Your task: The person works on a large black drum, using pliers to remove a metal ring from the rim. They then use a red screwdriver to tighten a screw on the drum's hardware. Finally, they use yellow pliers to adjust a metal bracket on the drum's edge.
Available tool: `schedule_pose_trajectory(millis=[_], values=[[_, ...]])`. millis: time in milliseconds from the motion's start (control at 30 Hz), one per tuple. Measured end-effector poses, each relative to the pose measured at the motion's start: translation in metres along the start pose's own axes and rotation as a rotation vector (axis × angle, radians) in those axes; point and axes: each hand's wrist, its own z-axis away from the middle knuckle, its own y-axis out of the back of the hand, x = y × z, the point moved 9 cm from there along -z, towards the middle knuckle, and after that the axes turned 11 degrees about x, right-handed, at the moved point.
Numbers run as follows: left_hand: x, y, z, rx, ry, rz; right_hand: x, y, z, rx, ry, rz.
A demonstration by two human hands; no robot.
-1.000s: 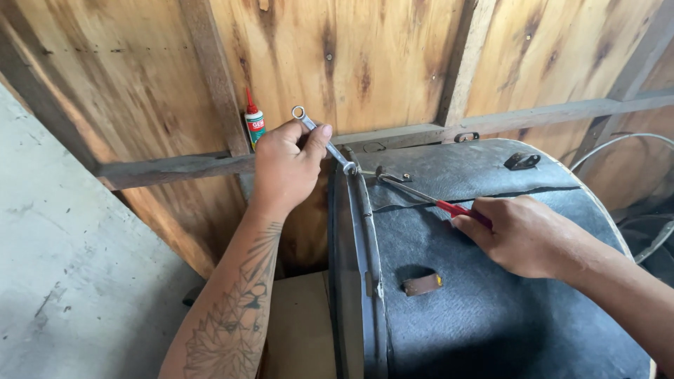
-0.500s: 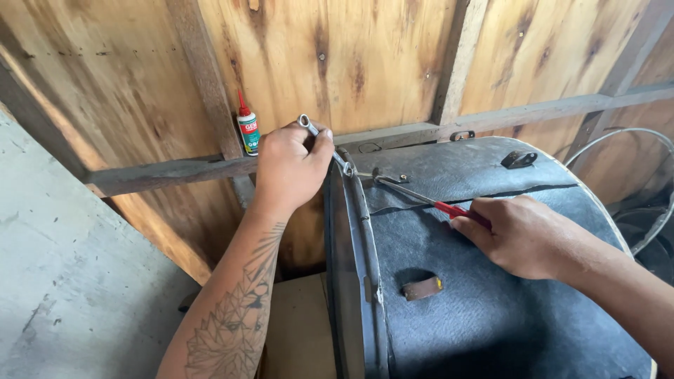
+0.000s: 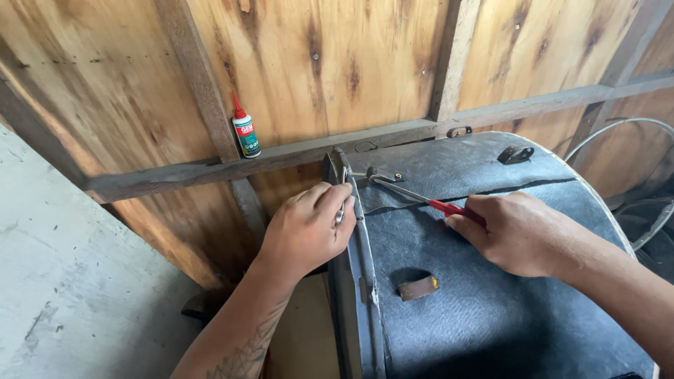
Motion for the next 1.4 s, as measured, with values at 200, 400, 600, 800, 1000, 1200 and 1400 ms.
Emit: schedule_pose_trajectory(millis=[200,400,600,800,1000,1200,1400], values=[[-0.003,-0.006,-0.007,0.001,-0.026,-0.02,0.002,0.0,-0.002,0.038,0.021,-0.029],[-0.028,-0.012,-0.029,-0.078,0.237,0.273,0.001,-0.002,-0.003,0.038,0.055,-0.02],[-0.053,-0.026,-0.035,-0.361,0.447,0.259,0.002,-0.002,-0.002,0.038,0.032,-0.022],[-0.072,-0.039,-0.028,-0.474,0.653,0.304,0.001,-0.002,-0.001,0.033,0.038,-0.016],[-0.068,-0.037,-0.03,-0.445,0.707,0.291,-0.003,0.004,0.015,0.078,-0.012,-0.01],[-0.072,-0.037,-0.027,-0.441,0.735,0.272,-0.005,0.01,0.014,0.205,0.067,0.057],[-0.074,-0.035,-0.026,-0.444,0.755,0.271,-0.004,0.012,0.008,0.152,0.042,0.088]])
